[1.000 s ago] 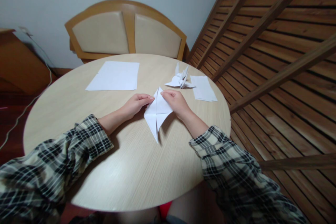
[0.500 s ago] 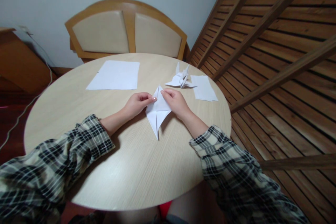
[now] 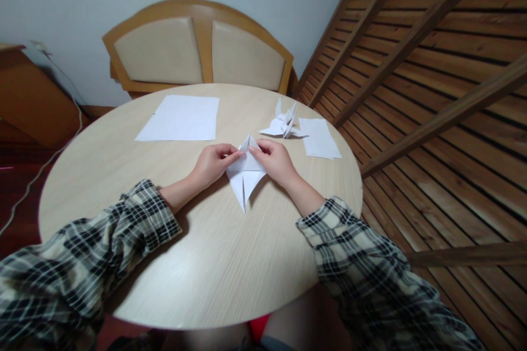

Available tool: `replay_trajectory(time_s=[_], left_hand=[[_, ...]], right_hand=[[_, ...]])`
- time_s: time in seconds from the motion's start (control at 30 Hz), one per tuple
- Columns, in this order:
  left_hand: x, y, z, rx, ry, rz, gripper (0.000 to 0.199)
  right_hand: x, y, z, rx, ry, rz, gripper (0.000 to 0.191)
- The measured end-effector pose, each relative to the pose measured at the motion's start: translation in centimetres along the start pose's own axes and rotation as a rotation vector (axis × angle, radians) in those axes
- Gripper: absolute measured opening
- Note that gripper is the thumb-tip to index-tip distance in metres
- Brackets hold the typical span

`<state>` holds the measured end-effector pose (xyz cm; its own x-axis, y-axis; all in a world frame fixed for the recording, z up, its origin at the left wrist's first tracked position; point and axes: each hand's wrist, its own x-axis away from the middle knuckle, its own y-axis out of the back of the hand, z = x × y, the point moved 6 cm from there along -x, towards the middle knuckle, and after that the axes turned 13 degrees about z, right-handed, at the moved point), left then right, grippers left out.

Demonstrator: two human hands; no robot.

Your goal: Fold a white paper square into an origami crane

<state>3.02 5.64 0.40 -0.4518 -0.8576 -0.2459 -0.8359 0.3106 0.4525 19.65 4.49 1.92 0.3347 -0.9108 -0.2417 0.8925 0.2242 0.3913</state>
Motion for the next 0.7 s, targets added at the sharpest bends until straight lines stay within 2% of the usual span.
replay_trajectory(time_s=[0.2,0.33,0.53,0.7], left_hand=[[0.1,-0.5,-0.7,-0.015,-0.049,0.077,0.032],[0.1,-0.7,-0.8,-0.041,-0.084,0.086,0.029],[0.2,-0.9,-1.1,-0.127,-0.164,0.076,0.021],[0.3,-0.9,-1.3,-0.143,-0.166,0.071,0.022]], right_hand=[[0.2,-0.6,0.4,-0.101,-0.015,0.072,0.015],[0.3,-0.6,0.2,-0.046,-0.069,0.050,0.020],[0.3,-0.7,0.1,-0.052,-0.053,0.028,0.024],[0.2,-0.8,-0.3,-0.123,-0.054,0.009,0.024]])
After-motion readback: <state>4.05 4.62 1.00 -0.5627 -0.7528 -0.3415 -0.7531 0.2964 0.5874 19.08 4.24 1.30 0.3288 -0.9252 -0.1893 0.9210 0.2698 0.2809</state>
